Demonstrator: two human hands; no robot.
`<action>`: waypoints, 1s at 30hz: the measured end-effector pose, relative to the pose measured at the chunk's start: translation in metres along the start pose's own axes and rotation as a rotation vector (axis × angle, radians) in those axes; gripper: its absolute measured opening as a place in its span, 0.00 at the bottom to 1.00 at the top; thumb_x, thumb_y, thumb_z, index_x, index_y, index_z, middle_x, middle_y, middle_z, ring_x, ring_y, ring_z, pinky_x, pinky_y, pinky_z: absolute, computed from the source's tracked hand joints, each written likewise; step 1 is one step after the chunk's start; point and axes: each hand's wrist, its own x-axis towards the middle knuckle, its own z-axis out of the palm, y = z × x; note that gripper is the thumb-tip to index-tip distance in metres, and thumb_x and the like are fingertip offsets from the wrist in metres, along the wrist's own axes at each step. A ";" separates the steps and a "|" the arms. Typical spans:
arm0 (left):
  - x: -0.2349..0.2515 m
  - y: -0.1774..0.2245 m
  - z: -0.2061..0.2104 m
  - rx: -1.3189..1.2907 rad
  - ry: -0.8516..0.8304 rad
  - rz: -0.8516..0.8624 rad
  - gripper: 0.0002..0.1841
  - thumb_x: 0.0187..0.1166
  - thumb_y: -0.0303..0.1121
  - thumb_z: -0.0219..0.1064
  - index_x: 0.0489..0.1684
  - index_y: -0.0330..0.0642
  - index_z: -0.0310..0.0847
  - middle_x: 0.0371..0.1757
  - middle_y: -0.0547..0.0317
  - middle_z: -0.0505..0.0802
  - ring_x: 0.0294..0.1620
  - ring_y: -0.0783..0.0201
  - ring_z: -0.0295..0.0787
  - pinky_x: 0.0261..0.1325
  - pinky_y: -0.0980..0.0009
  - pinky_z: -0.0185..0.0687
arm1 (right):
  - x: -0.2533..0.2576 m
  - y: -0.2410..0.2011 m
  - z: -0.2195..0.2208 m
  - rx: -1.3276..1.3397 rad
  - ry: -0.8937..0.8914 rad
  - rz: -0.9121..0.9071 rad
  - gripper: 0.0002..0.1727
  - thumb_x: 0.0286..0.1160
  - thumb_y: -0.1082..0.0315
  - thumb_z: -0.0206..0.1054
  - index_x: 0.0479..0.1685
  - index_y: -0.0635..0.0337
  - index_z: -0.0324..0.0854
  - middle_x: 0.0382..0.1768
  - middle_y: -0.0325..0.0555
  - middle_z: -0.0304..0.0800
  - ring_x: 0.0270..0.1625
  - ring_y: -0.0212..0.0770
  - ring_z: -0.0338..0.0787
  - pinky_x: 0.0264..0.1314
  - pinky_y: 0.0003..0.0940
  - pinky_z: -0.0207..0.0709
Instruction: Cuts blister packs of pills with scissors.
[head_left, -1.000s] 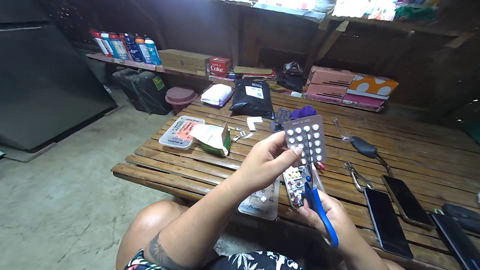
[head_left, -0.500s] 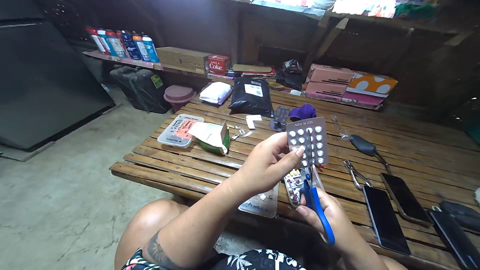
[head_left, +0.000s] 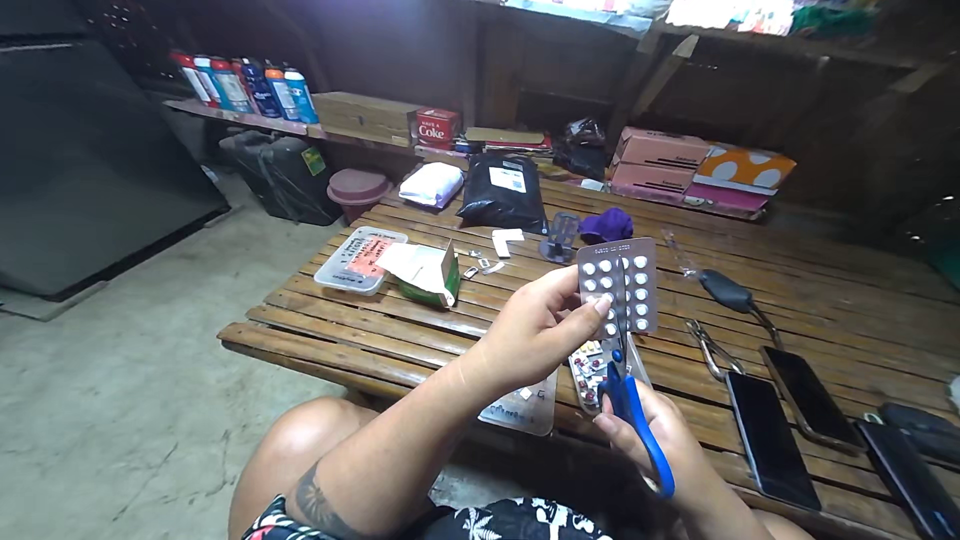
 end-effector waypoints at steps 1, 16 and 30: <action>0.000 0.000 0.000 -0.001 0.000 0.001 0.12 0.86 0.28 0.58 0.59 0.35 0.81 0.43 0.61 0.93 0.41 0.74 0.91 0.49 0.74 0.89 | 0.000 0.000 0.000 0.005 -0.003 -0.002 0.19 0.77 0.41 0.69 0.35 0.46 0.78 0.22 0.23 0.76 0.23 0.14 0.73 0.24 0.11 0.68; -0.001 0.000 0.001 -0.017 0.006 0.011 0.11 0.85 0.26 0.59 0.59 0.34 0.81 0.42 0.61 0.94 0.41 0.75 0.92 0.50 0.75 0.90 | 0.000 0.001 0.003 0.029 -0.001 -0.016 0.19 0.78 0.41 0.69 0.34 0.46 0.78 0.22 0.24 0.76 0.22 0.15 0.74 0.23 0.11 0.69; -0.001 0.001 0.003 -0.035 0.022 -0.006 0.10 0.86 0.27 0.60 0.58 0.35 0.82 0.42 0.62 0.94 0.41 0.74 0.92 0.50 0.75 0.90 | -0.001 0.002 0.002 -0.007 0.022 -0.036 0.19 0.78 0.42 0.68 0.34 0.47 0.79 0.21 0.24 0.76 0.21 0.15 0.73 0.22 0.12 0.68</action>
